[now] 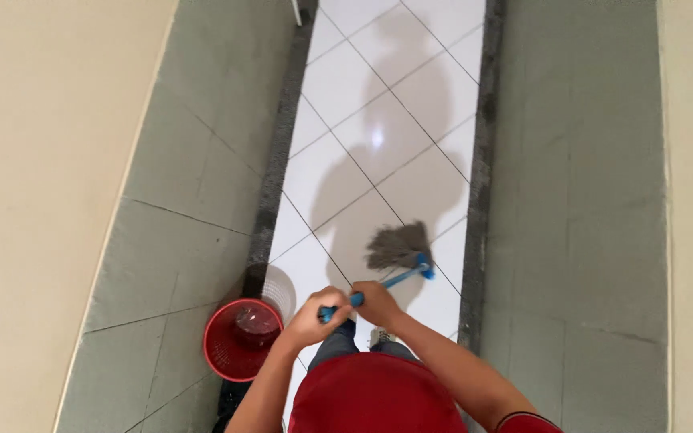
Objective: The person mops a tiled hallway floor using a blue-handled mop. They move the mop back and forth along the corridor, passing a shoe rack, a red dustpan, and a blue bucket. The person continues mopping the entire visible length of the hallway.
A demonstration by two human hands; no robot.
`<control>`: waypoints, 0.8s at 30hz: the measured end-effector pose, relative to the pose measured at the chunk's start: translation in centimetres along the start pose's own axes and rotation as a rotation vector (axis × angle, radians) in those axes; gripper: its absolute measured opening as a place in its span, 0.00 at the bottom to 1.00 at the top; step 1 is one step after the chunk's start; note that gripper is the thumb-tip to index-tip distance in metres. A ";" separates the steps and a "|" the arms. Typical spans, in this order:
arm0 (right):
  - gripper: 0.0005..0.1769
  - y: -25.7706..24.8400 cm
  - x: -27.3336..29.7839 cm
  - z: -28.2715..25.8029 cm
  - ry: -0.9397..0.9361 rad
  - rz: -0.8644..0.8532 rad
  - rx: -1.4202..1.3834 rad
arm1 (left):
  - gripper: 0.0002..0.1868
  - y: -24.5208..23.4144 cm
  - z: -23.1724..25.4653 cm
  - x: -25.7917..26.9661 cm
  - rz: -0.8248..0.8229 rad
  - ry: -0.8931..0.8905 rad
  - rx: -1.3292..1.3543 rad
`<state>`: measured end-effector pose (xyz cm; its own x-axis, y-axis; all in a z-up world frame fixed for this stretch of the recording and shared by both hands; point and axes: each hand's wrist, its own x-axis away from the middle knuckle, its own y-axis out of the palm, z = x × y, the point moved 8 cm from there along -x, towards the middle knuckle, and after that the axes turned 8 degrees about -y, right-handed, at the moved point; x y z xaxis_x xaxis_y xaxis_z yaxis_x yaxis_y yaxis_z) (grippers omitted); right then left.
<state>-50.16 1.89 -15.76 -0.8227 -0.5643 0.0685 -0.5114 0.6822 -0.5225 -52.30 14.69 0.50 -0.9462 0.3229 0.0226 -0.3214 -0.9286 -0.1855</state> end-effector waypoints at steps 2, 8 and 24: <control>0.05 -1.3 3.7 4.4 0.077 0.027 0.015 | 0.13 4.0 0.3 -1.3 -0.070 -0.026 0.040; 0.06 -4.7 12.1 10.2 0.255 0.115 0.100 | 0.13 13.1 -0.3 -2.4 -0.277 -0.030 0.118; 0.18 6.5 3.0 -7.6 -0.230 0.177 -0.086 | 0.20 -1.5 6.8 9.6 -0.112 -0.031 -0.078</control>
<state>-57.84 8.20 -12.54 -0.8280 -0.5169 -0.2171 -0.3920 0.8106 -0.4349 -61.14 17.94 7.64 -0.9057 0.4167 0.0780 -0.4222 -0.8698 -0.2556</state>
